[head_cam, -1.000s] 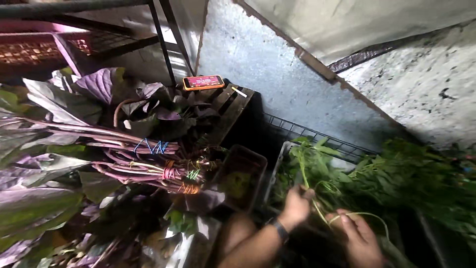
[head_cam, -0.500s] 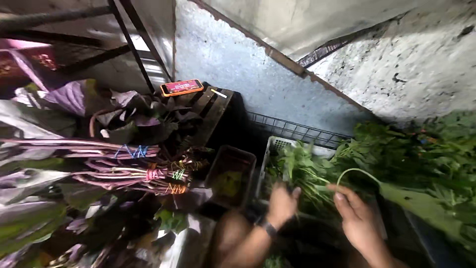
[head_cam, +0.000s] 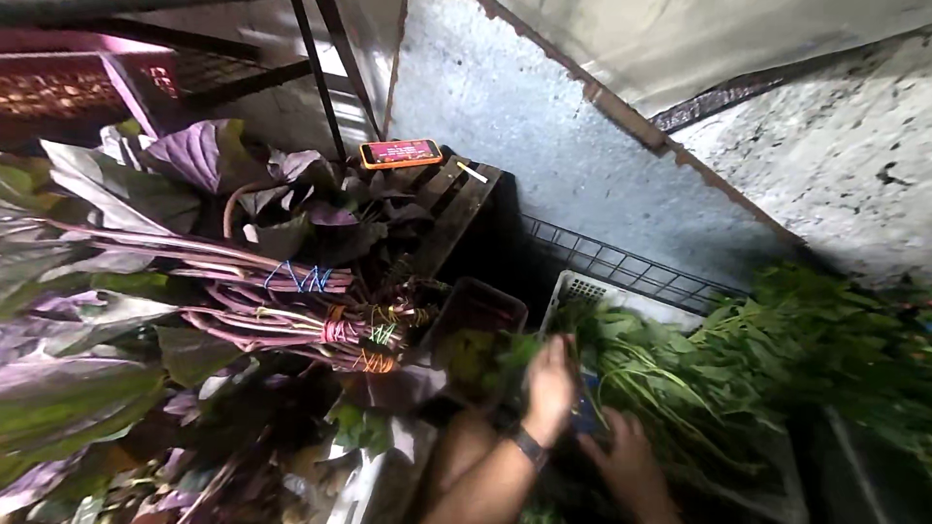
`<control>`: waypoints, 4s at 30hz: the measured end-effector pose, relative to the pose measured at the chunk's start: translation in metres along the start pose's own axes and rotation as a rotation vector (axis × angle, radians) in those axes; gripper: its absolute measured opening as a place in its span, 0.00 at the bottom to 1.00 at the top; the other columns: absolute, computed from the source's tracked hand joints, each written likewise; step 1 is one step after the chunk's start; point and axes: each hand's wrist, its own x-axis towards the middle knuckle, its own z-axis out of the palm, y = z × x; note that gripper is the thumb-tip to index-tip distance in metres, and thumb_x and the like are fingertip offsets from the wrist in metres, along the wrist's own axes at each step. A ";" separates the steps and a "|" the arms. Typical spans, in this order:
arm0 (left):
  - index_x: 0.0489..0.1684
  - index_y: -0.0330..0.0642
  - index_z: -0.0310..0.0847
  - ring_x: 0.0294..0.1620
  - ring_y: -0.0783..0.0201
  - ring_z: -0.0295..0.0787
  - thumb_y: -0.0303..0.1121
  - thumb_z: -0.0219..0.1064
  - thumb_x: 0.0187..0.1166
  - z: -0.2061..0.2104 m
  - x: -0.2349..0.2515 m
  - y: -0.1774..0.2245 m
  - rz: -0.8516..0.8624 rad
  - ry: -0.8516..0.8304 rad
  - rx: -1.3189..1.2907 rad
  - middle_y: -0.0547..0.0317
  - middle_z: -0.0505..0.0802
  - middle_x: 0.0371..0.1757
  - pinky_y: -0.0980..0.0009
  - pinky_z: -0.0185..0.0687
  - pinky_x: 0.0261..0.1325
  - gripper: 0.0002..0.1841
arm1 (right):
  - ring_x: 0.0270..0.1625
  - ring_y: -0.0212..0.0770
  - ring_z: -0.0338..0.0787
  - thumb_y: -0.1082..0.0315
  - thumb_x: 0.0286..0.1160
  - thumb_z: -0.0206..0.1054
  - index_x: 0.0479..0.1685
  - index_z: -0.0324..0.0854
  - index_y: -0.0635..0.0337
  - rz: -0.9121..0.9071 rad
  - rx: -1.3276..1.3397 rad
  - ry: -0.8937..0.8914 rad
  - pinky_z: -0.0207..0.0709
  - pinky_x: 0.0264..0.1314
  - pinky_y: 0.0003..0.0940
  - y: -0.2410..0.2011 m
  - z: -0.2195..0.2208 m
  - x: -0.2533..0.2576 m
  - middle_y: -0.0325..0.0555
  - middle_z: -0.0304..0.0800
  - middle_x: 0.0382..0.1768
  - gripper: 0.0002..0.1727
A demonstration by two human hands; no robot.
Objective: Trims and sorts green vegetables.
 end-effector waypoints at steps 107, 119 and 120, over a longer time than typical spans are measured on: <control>0.45 0.37 0.83 0.19 0.68 0.77 0.44 0.49 0.95 0.022 -0.035 -0.025 -0.112 -0.295 0.118 0.59 0.84 0.26 0.72 0.79 0.23 0.21 | 0.29 0.34 0.90 0.72 0.88 0.57 0.64 0.78 0.66 0.346 1.264 0.335 0.89 0.32 0.30 -0.022 -0.018 -0.016 0.42 0.89 0.36 0.13; 0.49 0.35 0.83 0.36 0.70 0.85 0.39 0.50 0.94 0.040 -0.043 -0.037 0.027 -0.541 0.322 0.58 0.90 0.38 0.69 0.83 0.46 0.18 | 0.47 0.33 0.91 0.66 0.89 0.54 0.58 0.82 0.64 0.370 1.312 0.361 0.87 0.55 0.34 -0.006 -0.020 -0.019 0.43 0.92 0.45 0.14; 0.47 0.36 0.84 0.37 0.70 0.86 0.38 0.49 0.95 0.039 -0.046 -0.039 0.074 -0.540 0.315 0.59 0.92 0.38 0.69 0.83 0.47 0.18 | 0.47 0.33 0.91 0.67 0.89 0.53 0.58 0.82 0.63 0.378 1.324 0.385 0.87 0.55 0.34 -0.003 -0.020 -0.019 0.42 0.91 0.45 0.14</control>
